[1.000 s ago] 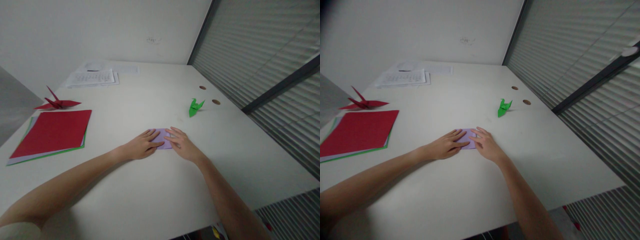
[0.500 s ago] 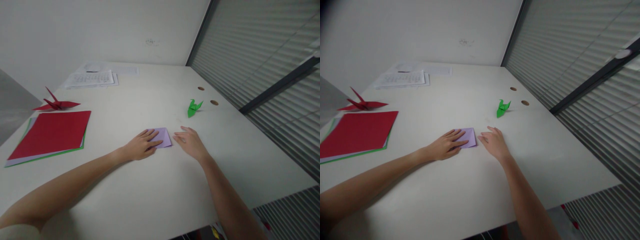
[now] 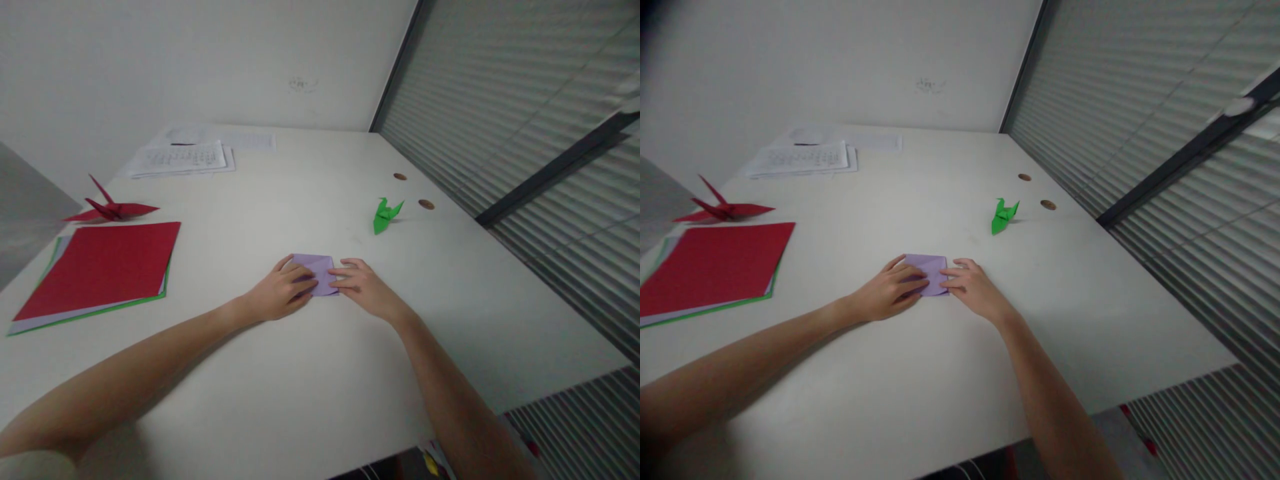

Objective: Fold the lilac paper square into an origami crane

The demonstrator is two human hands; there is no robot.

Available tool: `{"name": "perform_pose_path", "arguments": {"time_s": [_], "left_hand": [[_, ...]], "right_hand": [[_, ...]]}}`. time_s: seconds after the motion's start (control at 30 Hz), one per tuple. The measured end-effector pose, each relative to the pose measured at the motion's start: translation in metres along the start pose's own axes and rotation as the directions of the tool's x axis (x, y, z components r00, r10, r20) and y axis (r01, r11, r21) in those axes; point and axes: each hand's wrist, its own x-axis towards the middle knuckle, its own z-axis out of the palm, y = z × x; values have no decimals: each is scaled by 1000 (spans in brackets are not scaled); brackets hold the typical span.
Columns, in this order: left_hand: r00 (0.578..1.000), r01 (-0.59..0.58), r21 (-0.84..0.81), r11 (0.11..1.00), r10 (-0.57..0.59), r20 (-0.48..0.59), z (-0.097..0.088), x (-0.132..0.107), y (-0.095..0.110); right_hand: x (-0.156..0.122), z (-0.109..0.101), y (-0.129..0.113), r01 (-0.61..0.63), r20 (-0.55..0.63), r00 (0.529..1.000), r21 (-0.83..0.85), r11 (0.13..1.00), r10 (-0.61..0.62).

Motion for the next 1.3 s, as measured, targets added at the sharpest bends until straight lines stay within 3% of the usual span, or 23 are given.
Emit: {"name": "perform_pose_path", "arguments": {"time_s": [0.23, 0.43, 0.63, 0.77, 0.9, 1.07, 1.17, 1.3], "left_hand": [[980, -194, -41, 980, 196, 32, 4, 2, 3], [980, -177, -149, 973, 188, 68, 1, 1, -3], [986, -148, -158, 976, 158, 54, 0, -2, -6], [998, -69, -162, 984, 67, -17, 3, -2, 1], [996, -76, -142, 987, 70, -49, 4, -1, 3], [983, -171, -87, 981, 176, 48, 1, -2, 2], [966, -253, -32, 967, 254, 54, 1, -3, 2], [961, -274, -10, 962, 274, 42, 4, -3, 4]], "right_hand": [[-4, -6, 16, -95, 32, 995, 218, 971, 90], [-6, -11, 14, -120, 123, 989, 331, 936, 84], [-5, -8, 10, -105, 119, 991, 359, 927, 66], [0, -6, 8, -90, 84, 994, 348, 933, 64], [1, -2, 15, -128, 33, 992, 360, 924, 125], [-1, 4, 27, -237, -104, 954, 317, 918, 282], [0, 7, 26, -263, -129, 940, 319, 911, 317], [4, 11, 21, -306, -152, 919, 304, 902, 363]]}}
